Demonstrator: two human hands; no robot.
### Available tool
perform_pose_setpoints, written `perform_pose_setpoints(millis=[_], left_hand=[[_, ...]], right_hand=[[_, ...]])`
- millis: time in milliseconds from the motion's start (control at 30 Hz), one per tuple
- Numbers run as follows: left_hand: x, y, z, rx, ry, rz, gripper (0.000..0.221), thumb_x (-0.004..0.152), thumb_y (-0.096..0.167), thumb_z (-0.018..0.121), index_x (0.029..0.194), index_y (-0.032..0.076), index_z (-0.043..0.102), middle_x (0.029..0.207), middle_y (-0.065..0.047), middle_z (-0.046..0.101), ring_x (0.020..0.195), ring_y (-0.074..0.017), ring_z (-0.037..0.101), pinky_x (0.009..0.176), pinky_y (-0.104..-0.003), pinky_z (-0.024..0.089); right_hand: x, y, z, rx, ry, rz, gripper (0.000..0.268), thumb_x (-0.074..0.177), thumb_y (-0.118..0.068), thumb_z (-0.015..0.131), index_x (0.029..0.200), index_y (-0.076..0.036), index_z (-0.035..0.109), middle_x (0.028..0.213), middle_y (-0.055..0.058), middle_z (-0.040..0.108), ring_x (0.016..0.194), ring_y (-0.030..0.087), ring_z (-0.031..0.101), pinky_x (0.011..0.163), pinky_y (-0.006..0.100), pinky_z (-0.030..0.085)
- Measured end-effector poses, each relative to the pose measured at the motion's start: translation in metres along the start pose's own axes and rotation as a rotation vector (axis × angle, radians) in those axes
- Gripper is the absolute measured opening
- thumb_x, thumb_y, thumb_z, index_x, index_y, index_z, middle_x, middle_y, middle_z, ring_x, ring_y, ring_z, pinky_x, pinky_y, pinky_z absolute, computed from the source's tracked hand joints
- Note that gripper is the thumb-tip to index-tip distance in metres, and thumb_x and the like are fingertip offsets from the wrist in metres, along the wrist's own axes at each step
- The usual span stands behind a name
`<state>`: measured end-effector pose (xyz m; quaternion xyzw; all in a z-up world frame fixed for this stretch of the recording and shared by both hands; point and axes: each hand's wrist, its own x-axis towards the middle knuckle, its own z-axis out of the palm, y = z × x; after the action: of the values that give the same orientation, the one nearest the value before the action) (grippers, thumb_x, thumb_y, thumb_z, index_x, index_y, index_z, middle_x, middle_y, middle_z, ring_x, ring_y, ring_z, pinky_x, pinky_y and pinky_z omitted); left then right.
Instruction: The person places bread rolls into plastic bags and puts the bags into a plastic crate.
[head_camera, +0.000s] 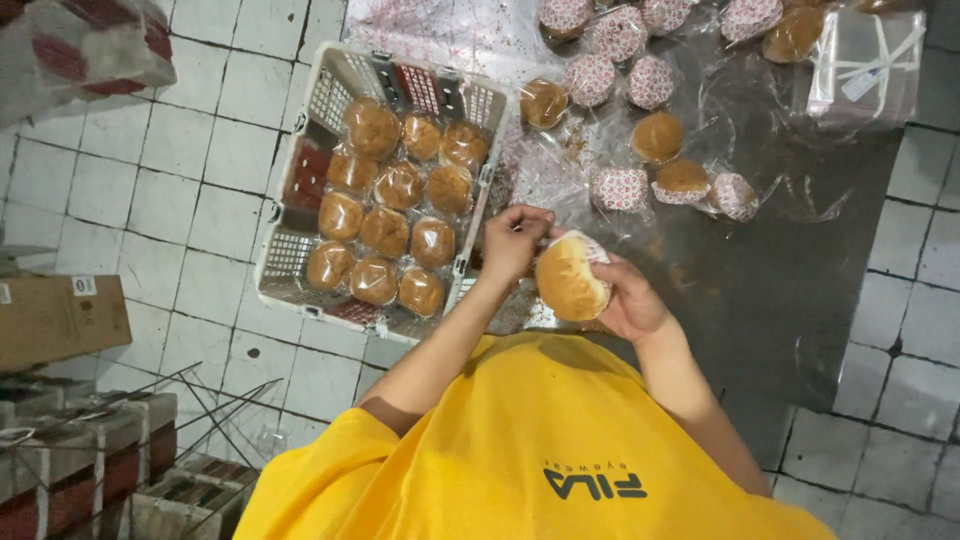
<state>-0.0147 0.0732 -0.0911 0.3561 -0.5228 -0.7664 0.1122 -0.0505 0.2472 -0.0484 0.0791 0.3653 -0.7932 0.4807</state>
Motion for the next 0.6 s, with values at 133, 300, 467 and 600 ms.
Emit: perform_pose_setpoints(millis=[133, 300, 467, 600], left_hand=[[0.002, -0.004, -0.006, 0.073, 0.069, 0.050, 0.012, 0.080, 0.012, 0.084, 0.090, 0.010, 0.080, 0.065, -0.005, 0.061, 0.060, -0.0094, 0.063, 0.052, -0.026, 0.058], [-0.008, 0.008, -0.011, 0.122, 0.041, 0.099, 0.012, 0.075, 0.009, 0.084, 0.087, 0.011, 0.081, 0.060, -0.005, 0.067, 0.054, -0.0096, 0.067, 0.049, -0.024, 0.057], [-0.010, 0.009, -0.012, 0.375, -0.036, 0.111, 0.010, 0.074, 0.021, 0.084, 0.084, 0.020, 0.082, 0.062, -0.001, 0.070, 0.057, -0.0074, 0.062, 0.054, -0.025, 0.052], [-0.009, 0.006, -0.017, 0.342, -0.057, 0.079, 0.011, 0.075, 0.017, 0.082, 0.086, 0.016, 0.082, 0.060, -0.002, 0.070, 0.055, -0.0078, 0.063, 0.053, -0.024, 0.053]], right_hand=[[0.030, 0.017, -0.037, -0.048, 0.083, 0.046, 0.047, 0.091, -0.024, 0.059, 0.133, -0.003, 0.063, 0.120, 0.021, 0.071, 0.105, 0.039, 0.072, 0.090, 0.057, 0.058], [0.039, 0.013, -0.043, -0.081, 0.173, 0.148, 0.046, 0.093, -0.038, 0.059, 0.128, -0.010, 0.067, 0.118, 0.013, 0.074, 0.103, 0.031, 0.075, 0.087, 0.049, 0.061], [0.036, 0.017, -0.046, -0.135, 0.212, 0.180, 0.046, 0.092, -0.037, 0.059, 0.128, -0.009, 0.068, 0.120, 0.015, 0.073, 0.105, 0.032, 0.073, 0.091, 0.052, 0.059], [0.036, 0.022, -0.047, -0.129, 0.220, 0.192, 0.044, 0.092, -0.037, 0.059, 0.124, -0.009, 0.070, 0.116, 0.013, 0.074, 0.102, 0.031, 0.074, 0.088, 0.052, 0.060]])
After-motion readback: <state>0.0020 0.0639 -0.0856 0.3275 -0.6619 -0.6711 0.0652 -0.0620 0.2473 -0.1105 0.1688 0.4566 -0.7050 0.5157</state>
